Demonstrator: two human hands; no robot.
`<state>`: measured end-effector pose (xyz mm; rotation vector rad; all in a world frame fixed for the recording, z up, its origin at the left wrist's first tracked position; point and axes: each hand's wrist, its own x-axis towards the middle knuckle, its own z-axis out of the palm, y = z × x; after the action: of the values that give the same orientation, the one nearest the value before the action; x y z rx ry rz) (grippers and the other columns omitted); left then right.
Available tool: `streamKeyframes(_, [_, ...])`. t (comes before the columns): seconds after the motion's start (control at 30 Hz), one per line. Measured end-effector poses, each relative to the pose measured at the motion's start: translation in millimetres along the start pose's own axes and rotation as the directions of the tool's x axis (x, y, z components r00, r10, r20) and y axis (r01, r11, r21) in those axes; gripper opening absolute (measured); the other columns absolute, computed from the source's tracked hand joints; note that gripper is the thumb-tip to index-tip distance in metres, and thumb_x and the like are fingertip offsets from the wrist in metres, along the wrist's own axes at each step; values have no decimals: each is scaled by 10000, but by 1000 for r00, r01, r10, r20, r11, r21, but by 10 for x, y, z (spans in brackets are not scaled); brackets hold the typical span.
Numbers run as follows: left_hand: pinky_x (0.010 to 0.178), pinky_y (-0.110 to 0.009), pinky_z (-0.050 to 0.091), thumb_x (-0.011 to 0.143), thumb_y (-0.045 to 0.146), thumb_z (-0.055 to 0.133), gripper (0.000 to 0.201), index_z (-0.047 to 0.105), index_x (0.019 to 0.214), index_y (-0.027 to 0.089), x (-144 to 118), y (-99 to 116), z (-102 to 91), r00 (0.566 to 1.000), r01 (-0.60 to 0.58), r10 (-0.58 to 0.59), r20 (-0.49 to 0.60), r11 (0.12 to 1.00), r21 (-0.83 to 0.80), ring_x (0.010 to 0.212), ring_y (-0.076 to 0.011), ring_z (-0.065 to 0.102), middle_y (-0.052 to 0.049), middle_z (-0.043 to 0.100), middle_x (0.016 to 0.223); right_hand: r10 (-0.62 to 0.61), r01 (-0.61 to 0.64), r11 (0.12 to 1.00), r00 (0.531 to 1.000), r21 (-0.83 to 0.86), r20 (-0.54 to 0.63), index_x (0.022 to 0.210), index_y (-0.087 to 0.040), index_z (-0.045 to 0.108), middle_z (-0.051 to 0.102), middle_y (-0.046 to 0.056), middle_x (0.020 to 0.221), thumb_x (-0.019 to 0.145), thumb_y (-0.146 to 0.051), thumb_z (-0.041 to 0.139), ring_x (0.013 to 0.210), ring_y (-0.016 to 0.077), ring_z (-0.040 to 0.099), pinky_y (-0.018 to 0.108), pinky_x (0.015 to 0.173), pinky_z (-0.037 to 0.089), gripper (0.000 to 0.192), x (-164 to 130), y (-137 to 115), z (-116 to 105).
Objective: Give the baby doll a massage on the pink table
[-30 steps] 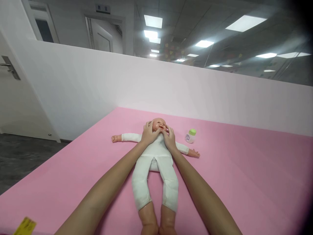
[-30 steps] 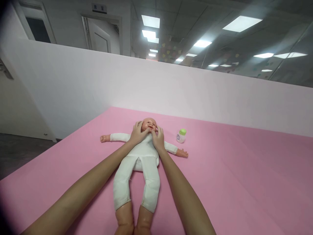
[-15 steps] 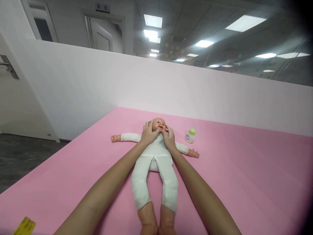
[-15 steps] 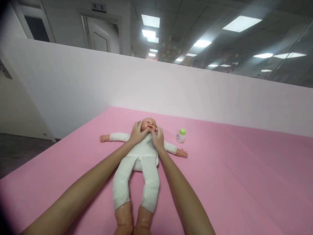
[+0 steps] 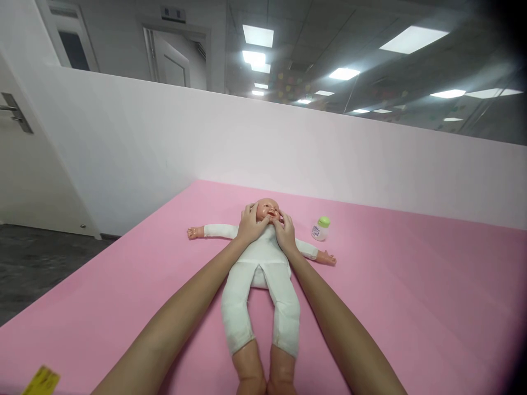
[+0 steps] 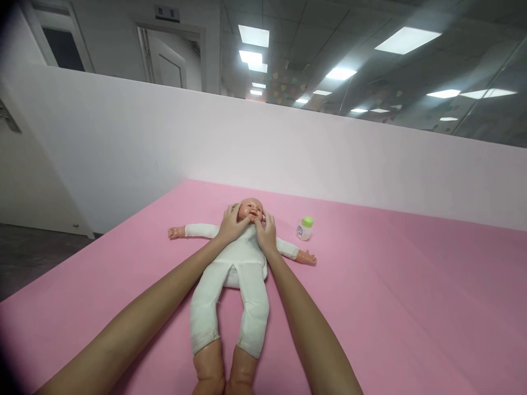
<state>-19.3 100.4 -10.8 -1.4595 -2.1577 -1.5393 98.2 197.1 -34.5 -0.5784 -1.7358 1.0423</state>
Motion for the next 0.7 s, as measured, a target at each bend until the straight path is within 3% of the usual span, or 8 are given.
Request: streamKeyframes(0.7, [1146, -460, 414, 910, 432, 629, 610, 497, 1462, 208, -9, 10, -10, 1000, 3, -3, -1, 1000, -3, 1331, -320, 473, -126, 505, 1404, 13, -13, 1000, 1000, 6, -5, 1366, -211, 603, 592, 133, 1401, 882, -478, 600, 1260, 273, 585, 427, 1085, 484, 553, 2, -4, 6])
